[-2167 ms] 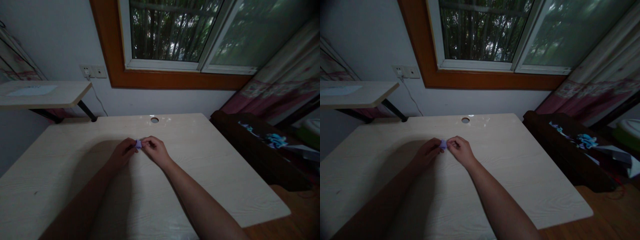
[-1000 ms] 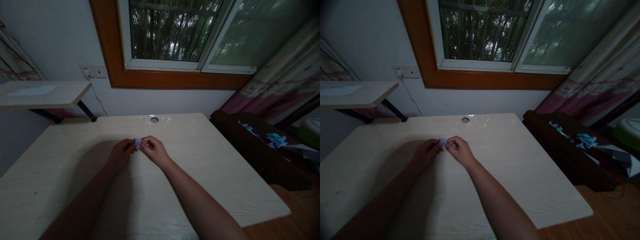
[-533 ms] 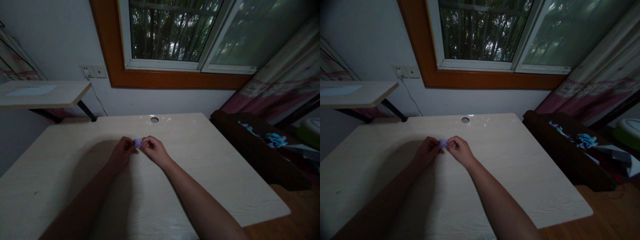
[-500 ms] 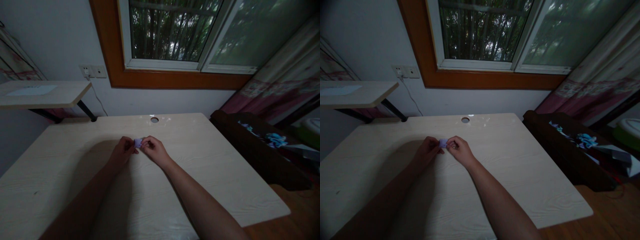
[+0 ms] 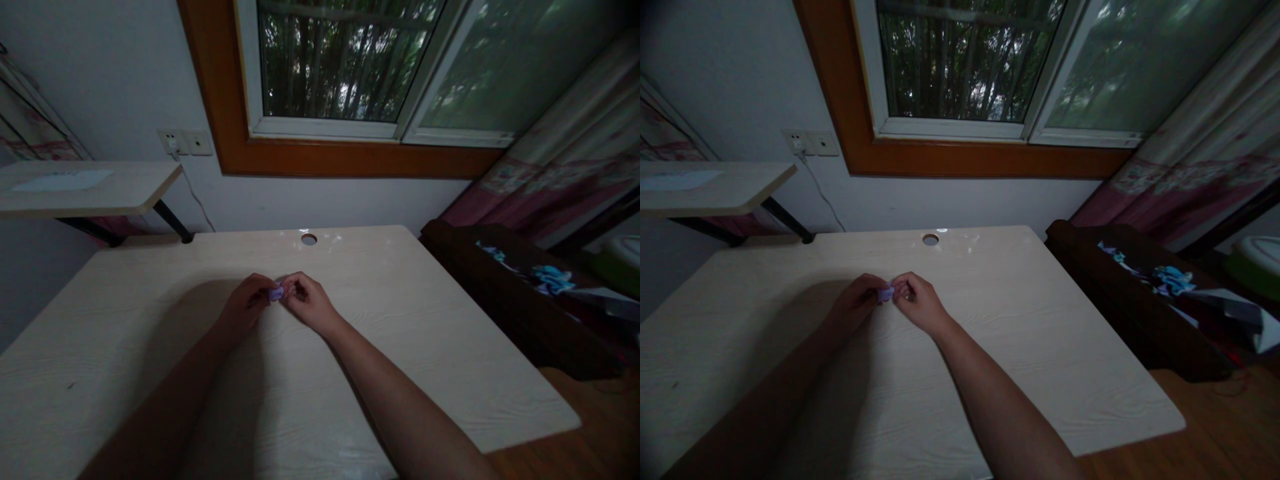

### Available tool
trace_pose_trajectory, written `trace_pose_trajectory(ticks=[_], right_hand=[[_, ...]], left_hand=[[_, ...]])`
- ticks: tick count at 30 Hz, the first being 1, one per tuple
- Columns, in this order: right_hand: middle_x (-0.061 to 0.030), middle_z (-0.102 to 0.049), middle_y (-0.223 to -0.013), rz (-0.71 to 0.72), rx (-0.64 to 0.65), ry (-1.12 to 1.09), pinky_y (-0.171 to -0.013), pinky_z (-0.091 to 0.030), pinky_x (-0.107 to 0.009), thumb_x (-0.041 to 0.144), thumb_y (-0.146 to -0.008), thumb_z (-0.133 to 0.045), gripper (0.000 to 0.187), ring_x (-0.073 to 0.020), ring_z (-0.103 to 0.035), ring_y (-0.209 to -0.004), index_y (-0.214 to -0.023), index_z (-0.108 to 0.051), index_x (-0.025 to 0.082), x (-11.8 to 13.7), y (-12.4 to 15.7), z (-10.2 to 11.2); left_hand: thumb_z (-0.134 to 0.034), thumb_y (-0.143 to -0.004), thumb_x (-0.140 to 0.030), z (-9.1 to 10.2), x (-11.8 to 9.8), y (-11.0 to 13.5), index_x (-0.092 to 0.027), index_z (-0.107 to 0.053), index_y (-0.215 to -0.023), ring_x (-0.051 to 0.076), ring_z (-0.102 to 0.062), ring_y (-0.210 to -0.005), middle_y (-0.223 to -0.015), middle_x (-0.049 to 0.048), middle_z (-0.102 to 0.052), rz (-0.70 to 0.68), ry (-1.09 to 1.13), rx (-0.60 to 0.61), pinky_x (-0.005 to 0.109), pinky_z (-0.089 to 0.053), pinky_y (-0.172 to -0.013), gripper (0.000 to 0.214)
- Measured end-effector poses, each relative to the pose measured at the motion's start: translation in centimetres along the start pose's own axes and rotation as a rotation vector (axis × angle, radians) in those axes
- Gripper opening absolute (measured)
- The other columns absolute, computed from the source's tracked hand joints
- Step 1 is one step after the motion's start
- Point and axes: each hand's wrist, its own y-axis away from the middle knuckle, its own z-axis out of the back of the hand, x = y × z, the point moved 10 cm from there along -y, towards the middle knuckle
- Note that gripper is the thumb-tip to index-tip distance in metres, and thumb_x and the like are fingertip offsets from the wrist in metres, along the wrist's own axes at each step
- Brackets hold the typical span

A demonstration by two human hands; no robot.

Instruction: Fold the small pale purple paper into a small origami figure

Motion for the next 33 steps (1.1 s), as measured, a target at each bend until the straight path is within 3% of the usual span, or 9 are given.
trace_pose_trajectory(ticks=[7, 12, 19, 33], right_hand=[[-0.0027, -0.063, -0.087, 0.018, 0.009, 0.009, -0.071, -0.049, -0.026, 0.015, -0.084, -0.056, 0.018, -0.0131, -0.059, -0.076, -0.101, -0.059, 0.019, 0.0, -0.1, -0.1], [-0.0028, -0.061, -0.089, 0.089, 0.016, 0.076, -0.071, -0.05, -0.026, 0.014, -0.084, -0.057, 0.02, -0.0134, -0.059, -0.076, -0.103, -0.059, 0.021, 1.4, 0.0, 0.0], [-0.0077, -0.058, -0.11, 0.227, 0.024, 0.092, -0.076, -0.053, -0.031, 0.018, -0.081, -0.068, 0.023, -0.0172, -0.059, -0.089, -0.102, -0.061, 0.024, 3.3, 0.1, -0.1], [-0.007, -0.058, -0.11, 0.22, 0.045, 0.085, -0.076, -0.054, -0.031, 0.015, -0.083, -0.066, 0.016, -0.0152, -0.059, -0.087, -0.095, -0.059, 0.023, 3.2, 0.1, -0.4]], left_hand=[[-0.059, -0.083, -0.013, 0.2, 0.3, -0.1, -0.02, -0.065, -0.098, 0.014, -0.063, -0.085, -0.095, 0.0036, -0.063, 0.04, -0.108, -0.03, 0.026, -0.052, -0.077, 0.018], [-0.059, -0.08, -0.014, 0.7, 0.9, 0.0, -0.021, -0.064, -0.097, 0.013, -0.063, -0.079, -0.092, 0.0018, -0.064, 0.09, -0.148, -0.073, 0.026, -0.053, -0.074, 0.019], [-0.057, -0.077, -0.013, 0.7, 0.8, -0.1, -0.02, -0.063, -0.096, 0.014, -0.064, -0.077, -0.091, 0.0015, -0.066, 0.138, -0.187, -0.078, 0.027, -0.054, -0.073, 0.02], [-0.058, -0.077, -0.015, 0.6, 1.0, 0.1, -0.021, -0.062, -0.097, 0.014, -0.065, -0.076, -0.09, 0.0011, -0.068, 0.146, -0.246, -0.074, 0.027, -0.055, -0.072, 0.022]])
